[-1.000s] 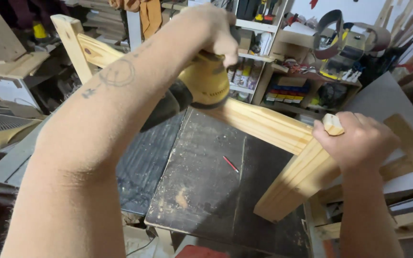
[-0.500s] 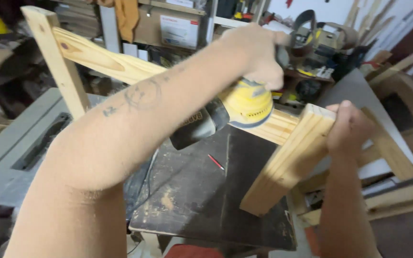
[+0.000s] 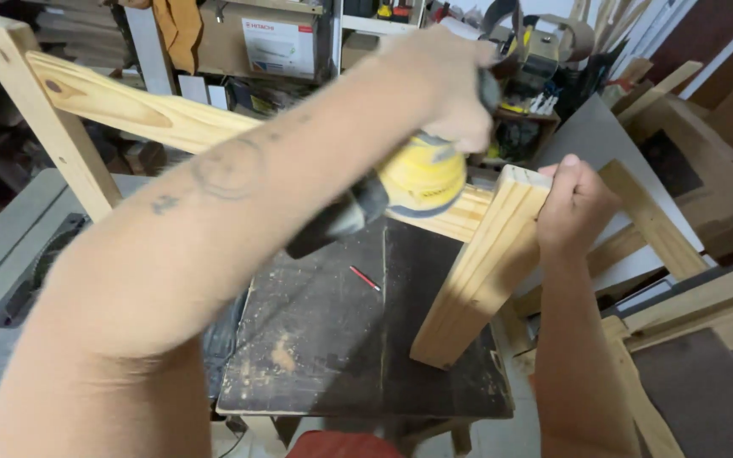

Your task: Sanding a wooden frame using an orbital sander to smooth the surface and edges.

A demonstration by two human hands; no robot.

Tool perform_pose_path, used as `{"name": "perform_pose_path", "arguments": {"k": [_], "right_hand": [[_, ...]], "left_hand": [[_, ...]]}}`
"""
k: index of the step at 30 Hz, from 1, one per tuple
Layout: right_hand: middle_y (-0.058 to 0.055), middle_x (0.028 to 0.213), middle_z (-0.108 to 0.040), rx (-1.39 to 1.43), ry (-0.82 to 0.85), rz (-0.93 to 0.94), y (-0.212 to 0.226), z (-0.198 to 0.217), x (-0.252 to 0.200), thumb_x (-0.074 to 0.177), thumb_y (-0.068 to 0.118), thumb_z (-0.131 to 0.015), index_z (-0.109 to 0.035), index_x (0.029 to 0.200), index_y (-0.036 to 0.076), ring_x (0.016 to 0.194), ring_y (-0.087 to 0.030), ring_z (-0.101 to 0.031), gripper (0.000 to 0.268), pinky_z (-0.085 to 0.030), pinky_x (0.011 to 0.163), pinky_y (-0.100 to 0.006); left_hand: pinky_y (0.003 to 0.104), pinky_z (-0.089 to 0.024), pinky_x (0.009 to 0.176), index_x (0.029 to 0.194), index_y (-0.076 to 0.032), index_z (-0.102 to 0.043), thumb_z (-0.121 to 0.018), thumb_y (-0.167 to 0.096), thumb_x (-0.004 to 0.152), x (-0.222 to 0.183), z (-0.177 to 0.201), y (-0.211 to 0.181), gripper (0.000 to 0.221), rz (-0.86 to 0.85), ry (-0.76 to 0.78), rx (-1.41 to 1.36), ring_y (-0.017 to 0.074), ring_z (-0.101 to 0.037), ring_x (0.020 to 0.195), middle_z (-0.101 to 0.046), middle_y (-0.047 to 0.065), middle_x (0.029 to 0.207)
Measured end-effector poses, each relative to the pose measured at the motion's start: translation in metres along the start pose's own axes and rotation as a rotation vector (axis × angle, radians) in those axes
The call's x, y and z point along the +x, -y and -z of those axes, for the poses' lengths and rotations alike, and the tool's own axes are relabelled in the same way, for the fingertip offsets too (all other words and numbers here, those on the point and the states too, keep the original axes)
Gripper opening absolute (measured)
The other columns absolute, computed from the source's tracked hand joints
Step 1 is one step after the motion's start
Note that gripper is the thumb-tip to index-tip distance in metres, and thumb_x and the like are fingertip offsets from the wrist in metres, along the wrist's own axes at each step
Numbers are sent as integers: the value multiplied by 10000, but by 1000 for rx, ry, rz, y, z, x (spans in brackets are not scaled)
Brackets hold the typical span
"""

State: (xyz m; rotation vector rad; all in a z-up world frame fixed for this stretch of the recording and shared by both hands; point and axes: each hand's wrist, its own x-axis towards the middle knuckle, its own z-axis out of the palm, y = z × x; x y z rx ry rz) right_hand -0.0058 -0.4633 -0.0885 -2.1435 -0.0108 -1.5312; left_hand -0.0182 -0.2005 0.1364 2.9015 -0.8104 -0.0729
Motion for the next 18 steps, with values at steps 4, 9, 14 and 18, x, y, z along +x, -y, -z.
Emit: {"name": "perform_pose_path", "arguments": {"k": [4,9,14,18], "right_hand": [[6,716,-699,-30,6,-28,1,1,-1,1133,172,-501,-818,840,98,667,-158,-619,438,-432,584,-351],[-50,754,-739,35,-49,87,12,4,-4,1133,56,-532,-807,849,7,664,-152,-633,399,-466,593,-327],[-37,751,-732,32,-40,76,11,1,-3,1125,61,-526,-802,826,24,649,-142,-603,408,-413,565,-323],[-45,741,-713,12,-48,70,5,0,-3,1116,66,-522,-812,847,22,661,-178,-609,398,-423,566,-349]], "left_hand": [[437,-565,888,1479,-229,-496,-702,-282,642,29,-12,-19,863,-101,-86,163,302,-650,1210,-671,56,1314],[423,-595,877,1646,-265,-340,-731,-394,792,10,-5,-3,948,-47,-35,98,282,-597,1213,-562,93,1423],[363,-593,764,1641,-253,-377,-738,-337,742,2,-20,-12,973,-112,-110,95,237,-645,1028,-628,65,1248],[460,-632,819,1672,-254,-324,-742,-394,774,8,-29,-12,1001,-142,-169,131,280,-673,1119,-648,89,1322]]}}
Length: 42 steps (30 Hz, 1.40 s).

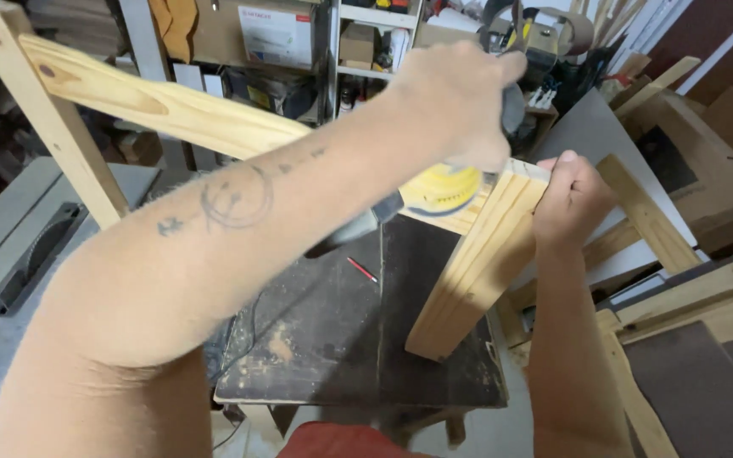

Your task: Sanding a wooden frame using an orbital sander to smooth the surface and edges.

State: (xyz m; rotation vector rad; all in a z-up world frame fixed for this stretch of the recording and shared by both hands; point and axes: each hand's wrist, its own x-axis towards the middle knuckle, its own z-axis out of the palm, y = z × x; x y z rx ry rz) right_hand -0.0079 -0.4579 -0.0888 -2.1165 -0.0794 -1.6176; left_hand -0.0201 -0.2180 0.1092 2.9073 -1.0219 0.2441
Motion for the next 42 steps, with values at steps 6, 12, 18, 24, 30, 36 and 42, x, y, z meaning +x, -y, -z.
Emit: {"name": "perform_pose_path", "arguments": {"k": [6,12,18,24,30,36,42], "right_hand": [[-32,721,-697,52,6,-32,3,-2,0,1116,69,-539,-795,826,26,654,-143,-585,390,-394,572,-326],[-39,714,-692,22,24,-14,-2,1,-2,1107,67,-527,-811,838,33,645,-168,-599,392,-405,569,-348],[-74,786,-745,39,31,37,-16,-3,-5,1113,16,-546,-764,819,-14,657,-159,-595,366,-410,559,-327],[-77,788,-739,132,19,-16,-16,-4,-6,1095,59,-529,-834,883,6,703,-184,-647,375,-426,578,-336],[-117,811,-747,165,-12,38,-13,3,-10,1111,50,-569,-828,890,-32,736,-208,-663,350,-454,619,-341],[-162,837,-767,171,-10,123,-15,5,-9,1124,21,-559,-785,840,-67,694,-225,-628,373,-423,585,-351],[-172,780,-710,206,0,144,-8,9,-7,1130,22,-534,-752,834,-91,655,-234,-568,385,-356,568,-360]], "left_hand": [[217,-585,589,1496,-215,-480,-716,-224,809,-25,3,-9,726,-21,42,-76,113,-638,782,-638,-45,909],[523,-603,716,1393,-245,-516,-825,-479,664,-19,-31,10,826,-28,-203,-77,371,-723,930,-621,116,1135],[511,-672,680,1275,-174,-563,-794,-316,773,-52,-38,65,571,96,-209,-130,327,-722,832,-636,104,1002],[257,-538,426,1458,-214,-538,-875,-311,689,-49,-43,1,846,-91,-251,-96,168,-675,628,-634,88,1097],[342,-682,550,1291,-236,-538,-857,-188,688,-70,-29,14,684,-27,-121,-206,305,-745,856,-580,121,1281],[602,-576,460,1276,-124,-566,-937,-487,654,-90,-68,88,810,63,-439,-42,485,-686,619,-577,158,1043],[249,-636,501,1261,-216,-583,-806,-103,677,-85,-42,17,635,-87,-182,-229,246,-702,900,-573,58,1141]]}}
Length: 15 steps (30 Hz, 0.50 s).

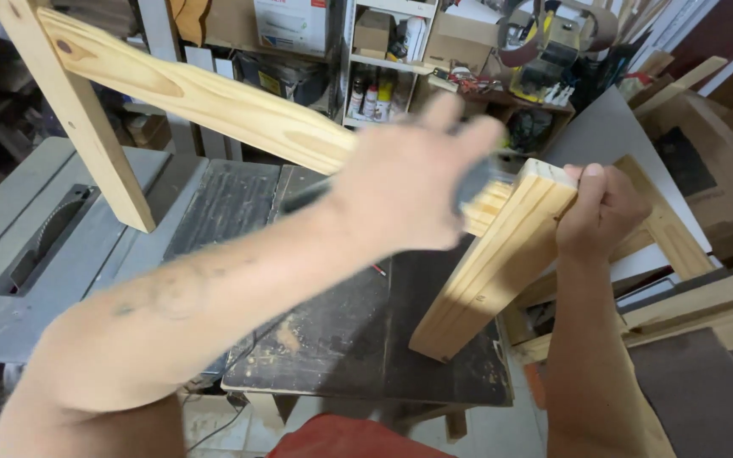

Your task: Sanding a wooden frame using an orbital sander to smooth the surface and edges.

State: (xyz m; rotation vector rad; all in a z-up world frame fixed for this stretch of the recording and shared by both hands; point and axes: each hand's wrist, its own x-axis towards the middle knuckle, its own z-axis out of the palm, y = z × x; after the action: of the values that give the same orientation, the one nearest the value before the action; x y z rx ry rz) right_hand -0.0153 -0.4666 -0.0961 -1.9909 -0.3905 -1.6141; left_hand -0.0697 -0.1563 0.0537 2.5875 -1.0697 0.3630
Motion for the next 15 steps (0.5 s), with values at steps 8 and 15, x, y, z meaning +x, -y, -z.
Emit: {"name": "perform_pose_path", "arguments": {"k": [8,15], "right_hand": [[-148,803,-731,-43,-20,-74,2,-3,-2,1101,58,-540,-831,918,-60,735,-259,-663,363,-474,622,-368],[-129,761,-704,-64,-19,-67,-8,-7,-5,1090,43,-547,-775,845,-62,685,-244,-630,351,-440,574,-360]], "left_hand": [[507,-585,572,1384,-251,-548,-852,-342,656,31,-27,-14,795,-80,-190,167,412,-723,742,-595,113,1095],[420,-621,674,1499,-239,-525,-764,-296,748,58,-3,-27,791,-2,-20,164,245,-714,863,-647,124,1115]]}}
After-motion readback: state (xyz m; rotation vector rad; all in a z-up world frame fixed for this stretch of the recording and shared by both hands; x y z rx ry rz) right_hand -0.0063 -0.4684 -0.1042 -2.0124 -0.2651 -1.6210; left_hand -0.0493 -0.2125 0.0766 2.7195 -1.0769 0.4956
